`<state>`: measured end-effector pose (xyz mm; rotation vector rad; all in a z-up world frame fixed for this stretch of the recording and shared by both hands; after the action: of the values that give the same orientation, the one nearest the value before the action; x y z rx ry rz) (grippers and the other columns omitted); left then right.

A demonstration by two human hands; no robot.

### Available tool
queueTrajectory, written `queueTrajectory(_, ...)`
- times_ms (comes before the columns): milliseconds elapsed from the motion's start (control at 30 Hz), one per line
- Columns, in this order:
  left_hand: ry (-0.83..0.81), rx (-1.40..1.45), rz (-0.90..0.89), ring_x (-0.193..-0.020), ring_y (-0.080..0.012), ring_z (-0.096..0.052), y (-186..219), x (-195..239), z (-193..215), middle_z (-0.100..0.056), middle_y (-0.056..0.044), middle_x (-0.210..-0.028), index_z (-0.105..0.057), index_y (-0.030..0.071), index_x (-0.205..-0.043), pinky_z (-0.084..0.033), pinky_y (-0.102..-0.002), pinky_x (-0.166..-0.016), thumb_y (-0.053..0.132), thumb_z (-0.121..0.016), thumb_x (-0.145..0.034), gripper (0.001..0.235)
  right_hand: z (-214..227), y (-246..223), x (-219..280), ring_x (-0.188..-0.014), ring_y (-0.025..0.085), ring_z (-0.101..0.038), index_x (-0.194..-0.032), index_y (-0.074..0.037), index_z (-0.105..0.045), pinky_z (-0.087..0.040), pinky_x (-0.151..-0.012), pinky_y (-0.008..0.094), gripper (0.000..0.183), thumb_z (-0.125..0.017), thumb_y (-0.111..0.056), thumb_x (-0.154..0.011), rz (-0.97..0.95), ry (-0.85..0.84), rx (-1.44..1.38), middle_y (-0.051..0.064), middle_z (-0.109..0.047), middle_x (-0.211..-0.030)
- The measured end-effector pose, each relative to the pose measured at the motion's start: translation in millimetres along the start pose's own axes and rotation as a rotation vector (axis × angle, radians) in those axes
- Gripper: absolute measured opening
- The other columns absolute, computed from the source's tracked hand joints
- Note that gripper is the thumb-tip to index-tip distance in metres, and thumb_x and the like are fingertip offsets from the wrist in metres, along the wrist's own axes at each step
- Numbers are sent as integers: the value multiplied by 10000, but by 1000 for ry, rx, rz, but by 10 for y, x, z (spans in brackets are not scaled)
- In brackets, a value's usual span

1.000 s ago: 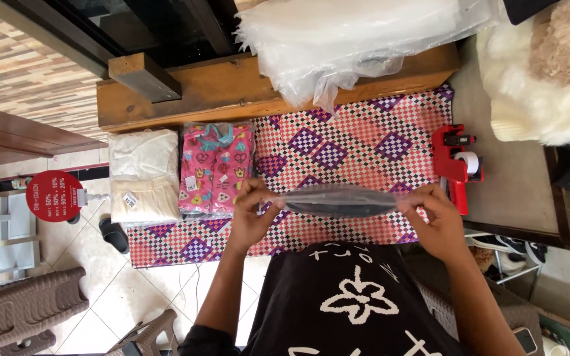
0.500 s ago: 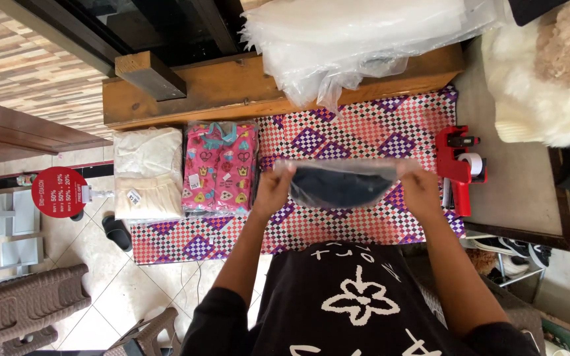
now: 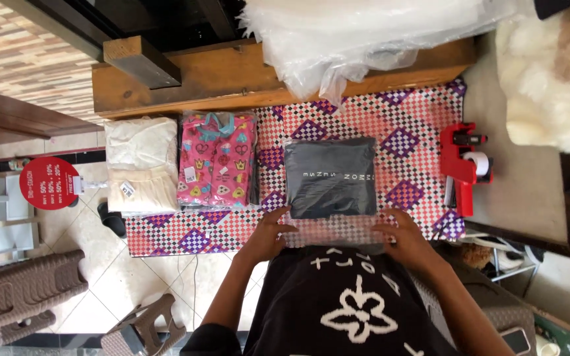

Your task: Folding clothing items and placing them into plastic pouches, then sealing them with tape.

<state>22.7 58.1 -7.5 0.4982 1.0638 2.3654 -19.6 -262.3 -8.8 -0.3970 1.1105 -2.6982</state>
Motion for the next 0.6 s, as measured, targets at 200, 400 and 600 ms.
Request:
queueTrajectory(200,95,-96,26,-958,-272,-718,-79,-476,174,-715,-17,-1012,-723,238,-1197,-556,-416,-921,29,-570,-816,461,114,210,-425,-1202,291,-661,-1132,-162,-722,-540,-1007,413,210,-620,-185,-950,22,244,119,45,-682,-1180)
queueTrajectory(400,518,-439,-96,-1509,-323,-356,544,-1389,165,-418,-136,-1608,-467,220,-1548,-192,-544,-1221,427,-500,-1042,548,106,-766,-1392,-1450,430,-393,-1489,-61,-525,-289,-1181,547,540,-572,-354,-1039,143,599,396,205,-481,-1543)
queueTrajectory(600,480,-568,19,-1524,-316,-317,133,-1390,-172,-356,-97,-1646,-352,335,-1599,-167,-640,-1213,511,-445,-1010,621,-268,-642,-1464,-1513,376,-331,-1570,-125,-488,-167,-1242,532,582,-454,-436,-1079,135,649,587,150,-458,-1593)
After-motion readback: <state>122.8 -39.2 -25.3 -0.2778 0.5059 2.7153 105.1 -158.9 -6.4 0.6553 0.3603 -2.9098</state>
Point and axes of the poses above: each hand's wrist, its own x-axis away from the middle knuckle, its own z-axis out of the back of the hand, y = z × x, the point moved 10 cm from there along -x, towards the middle knuckle
